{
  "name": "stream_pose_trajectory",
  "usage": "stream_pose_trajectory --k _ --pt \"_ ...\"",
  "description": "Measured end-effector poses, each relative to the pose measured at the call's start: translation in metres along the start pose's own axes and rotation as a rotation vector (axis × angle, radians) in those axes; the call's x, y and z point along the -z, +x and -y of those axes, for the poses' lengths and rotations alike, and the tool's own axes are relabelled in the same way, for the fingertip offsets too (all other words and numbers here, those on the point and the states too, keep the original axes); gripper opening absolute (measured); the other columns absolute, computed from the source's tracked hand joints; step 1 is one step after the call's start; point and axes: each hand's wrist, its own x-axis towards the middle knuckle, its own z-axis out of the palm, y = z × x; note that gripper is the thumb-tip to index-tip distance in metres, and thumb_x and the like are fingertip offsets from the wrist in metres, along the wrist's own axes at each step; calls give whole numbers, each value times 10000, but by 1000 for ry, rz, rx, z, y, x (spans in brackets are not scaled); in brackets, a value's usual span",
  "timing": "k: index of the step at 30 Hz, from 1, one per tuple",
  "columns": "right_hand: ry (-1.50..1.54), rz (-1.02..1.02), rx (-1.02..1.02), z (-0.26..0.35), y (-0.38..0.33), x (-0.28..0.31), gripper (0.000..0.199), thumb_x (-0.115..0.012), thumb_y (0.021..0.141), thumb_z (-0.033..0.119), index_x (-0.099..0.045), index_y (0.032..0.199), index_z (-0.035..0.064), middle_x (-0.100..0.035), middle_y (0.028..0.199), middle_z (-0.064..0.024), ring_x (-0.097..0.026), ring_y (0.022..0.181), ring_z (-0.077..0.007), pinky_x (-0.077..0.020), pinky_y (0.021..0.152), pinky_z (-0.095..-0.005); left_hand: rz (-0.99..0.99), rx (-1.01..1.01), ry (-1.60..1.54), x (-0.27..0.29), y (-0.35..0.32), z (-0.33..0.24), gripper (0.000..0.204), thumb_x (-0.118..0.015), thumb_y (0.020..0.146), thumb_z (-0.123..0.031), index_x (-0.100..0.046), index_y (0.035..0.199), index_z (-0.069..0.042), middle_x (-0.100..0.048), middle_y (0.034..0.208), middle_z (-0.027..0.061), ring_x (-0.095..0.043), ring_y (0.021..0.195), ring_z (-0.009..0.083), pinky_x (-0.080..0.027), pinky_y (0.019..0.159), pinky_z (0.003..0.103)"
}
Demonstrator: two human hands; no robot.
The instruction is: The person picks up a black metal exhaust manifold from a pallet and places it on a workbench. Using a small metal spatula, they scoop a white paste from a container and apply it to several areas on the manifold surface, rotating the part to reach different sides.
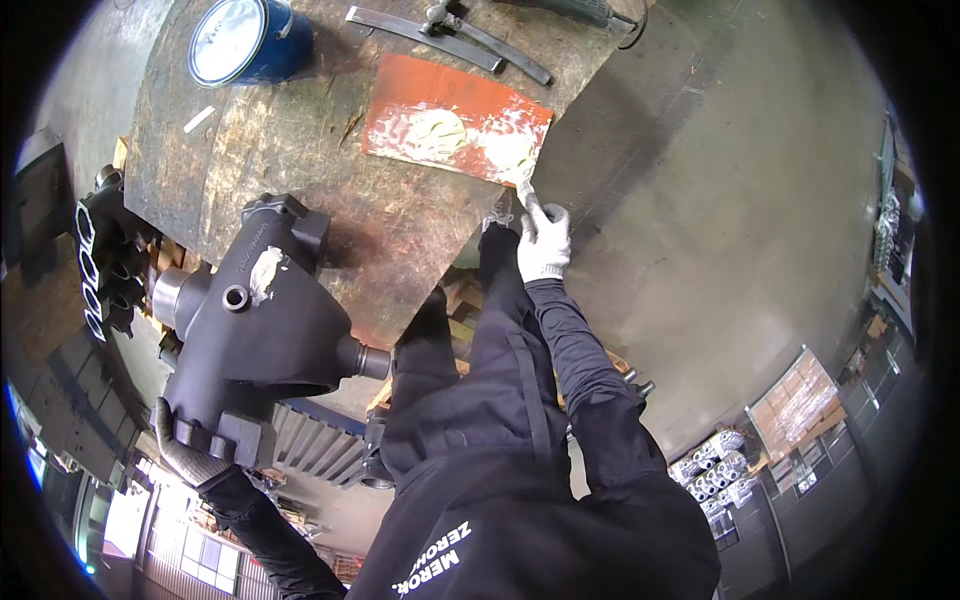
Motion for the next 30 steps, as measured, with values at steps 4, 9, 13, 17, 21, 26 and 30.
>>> stream_pose_trajectory --k 4,9,13,17,21,26,30 --pt "-15 24 32 -20 1 -11 391 -702 913 183 -702 1293 279 -607 1114 -116 -650 979 -318 -539 851 -415 103 -34 -38 10 10 4 320 -813 848 -298 -706 995 -34 -698 946 71 -691 843 216 -580 784 352" --pt "92 73 -27 -20 -8 -13 379 -690 915 136 -718 1275 255 -600 1124 -120 -640 986 -311 -531 886 -404 -58 -108 76 11 5 5 314 -807 855 -308 -699 980 -41 -683 917 62 -682 835 198 -585 779 368" --pt "61 19 -77 -13 -6 -16 364 -685 921 149 -716 1282 190 -611 1116 -148 -637 1020 -333 -525 917 -422 -146 -34 102 0 -11 -2 317 -798 860 -302 -681 1047 -73 -679 996 82 -680 907 251 -596 829 419" --pt "205 208 -16 11 -15 -23 304 -680 971 200 -721 1253 94 -645 1139 -144 -650 1047 -284 -530 921 -372 -60 32 94 -15 -42 -8 198 -764 883 -298 -686 970 -139 -629 821 -7 -621 717 159 -568 692 331" --pt "824 692 -259 68 -38 -24 282 -657 975 77 -692 1228 -41 -689 1145 -100 -657 1040 -171 -520 937 -292 -132 -31 57 -30 -56 -4 229 -786 858 -270 -673 998 -129 -668 857 22 -655 712 163 -584 664 336" --pt "775 817 328 173 -74 -20 306 -661 959 86 -717 1258 116 -668 1097 -116 -676 984 -236 -533 861 -313 -50 -35 21 -21 -42 -1 305 -773 863 -274 -654 1097 -120 -676 974 70 -700 834 241 -618 749 385" --pt "804 804 359 223 -85 -25 314 -675 947 102 -718 1257 133 -648 1089 -124 -670 979 -267 -534 873 -337 -30 -31 7 -8 -29 5 363 -777 861 -293 -647 1134 -93 -673 1003 90 -706 877 263 -624 766 403"
